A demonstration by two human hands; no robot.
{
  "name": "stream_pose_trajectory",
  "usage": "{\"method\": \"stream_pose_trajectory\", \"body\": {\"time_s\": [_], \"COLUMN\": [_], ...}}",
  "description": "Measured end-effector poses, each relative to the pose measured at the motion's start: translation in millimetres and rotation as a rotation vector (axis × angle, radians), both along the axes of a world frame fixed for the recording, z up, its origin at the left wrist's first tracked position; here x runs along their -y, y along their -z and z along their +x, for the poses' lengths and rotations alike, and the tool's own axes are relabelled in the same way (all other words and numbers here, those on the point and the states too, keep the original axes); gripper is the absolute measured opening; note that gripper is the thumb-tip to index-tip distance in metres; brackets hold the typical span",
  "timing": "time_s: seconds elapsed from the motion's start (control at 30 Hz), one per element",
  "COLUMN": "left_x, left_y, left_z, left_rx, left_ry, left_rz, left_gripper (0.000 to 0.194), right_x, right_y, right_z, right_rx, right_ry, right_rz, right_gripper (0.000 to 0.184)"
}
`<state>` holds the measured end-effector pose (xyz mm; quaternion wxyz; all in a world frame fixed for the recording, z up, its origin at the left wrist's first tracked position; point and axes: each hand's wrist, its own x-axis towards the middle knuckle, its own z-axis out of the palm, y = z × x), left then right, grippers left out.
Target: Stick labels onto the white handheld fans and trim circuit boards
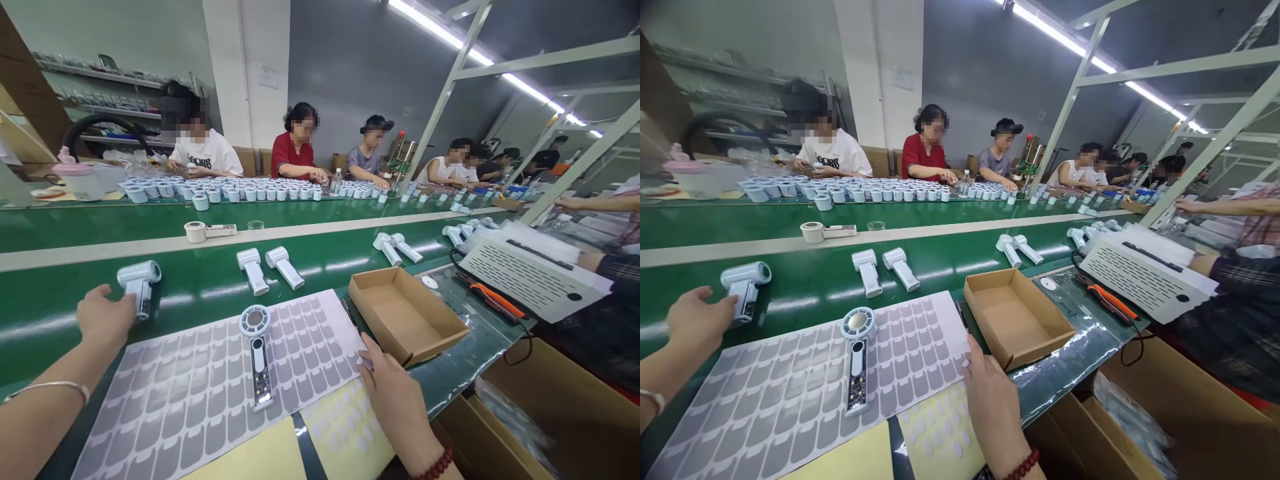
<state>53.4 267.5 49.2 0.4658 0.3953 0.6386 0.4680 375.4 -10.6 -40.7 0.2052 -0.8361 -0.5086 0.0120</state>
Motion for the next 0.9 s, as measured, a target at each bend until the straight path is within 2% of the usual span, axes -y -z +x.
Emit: {"method": "stream_pose_trajectory", "body": {"time_s": [0.07, 0.13, 0.17, 0.3, 0.37, 0.47, 0.6, 0.73, 0.9], "left_x": [10.7, 30.7, 43.6, 98.8, 117.8, 128.3, 123.0, 121.3, 138.4], "left_y": [-4.1, -5.0, -3.9, 6.1, 10.6, 14.7, 19.0, 25.5, 28.8], "left_z": [8.2, 21.4, 29.5, 65.1, 79.7, 93.0, 96.8, 91.5, 71.3], "left_rx": [-0.215, -0.367, -0.422, -0.614, -0.709, -0.753, -0.696, -0.529, -0.258], "left_ry": [0.066, 0.214, 0.305, 0.653, 0.728, 0.706, 0.664, 0.653, 0.565], "left_rz": [0.063, 0.101, 0.103, 0.026, 0.042, 0.074, 0.043, -0.049, -0.108], "left_gripper": [0.031, 0.013, 0.011, 0.038, 0.046, 0.050, 0.047, 0.043, 0.026], "right_x": [0.4, -1.2, -3.1, -20.5, -33.7, -50.7, -58.0, -50.0, -25.4], "right_y": [4.5, 3.9, 1.4, -17.7, -25.1, -25.3, -15.7, -15.8, -13.6], "right_z": [-1.3, -2.2, -2.6, -4.6, -6.3, -7.4, -3.9, -0.6, -0.6], "right_rx": [0.009, 0.008, 0.003, -0.087, -0.120, -0.111, -0.098, -0.093, -0.070], "right_ry": [0.016, 0.013, 0.005, 0.002, 0.028, 0.049, 0.058, 0.066, -0.011], "right_rz": [0.080, 0.142, 0.165, 0.190, 0.158, 0.111, 0.107, 0.135, 0.106], "right_gripper": [0.043, 0.041, 0.040, 0.039, 0.039, 0.038, 0.039, 0.045, 0.049]}}
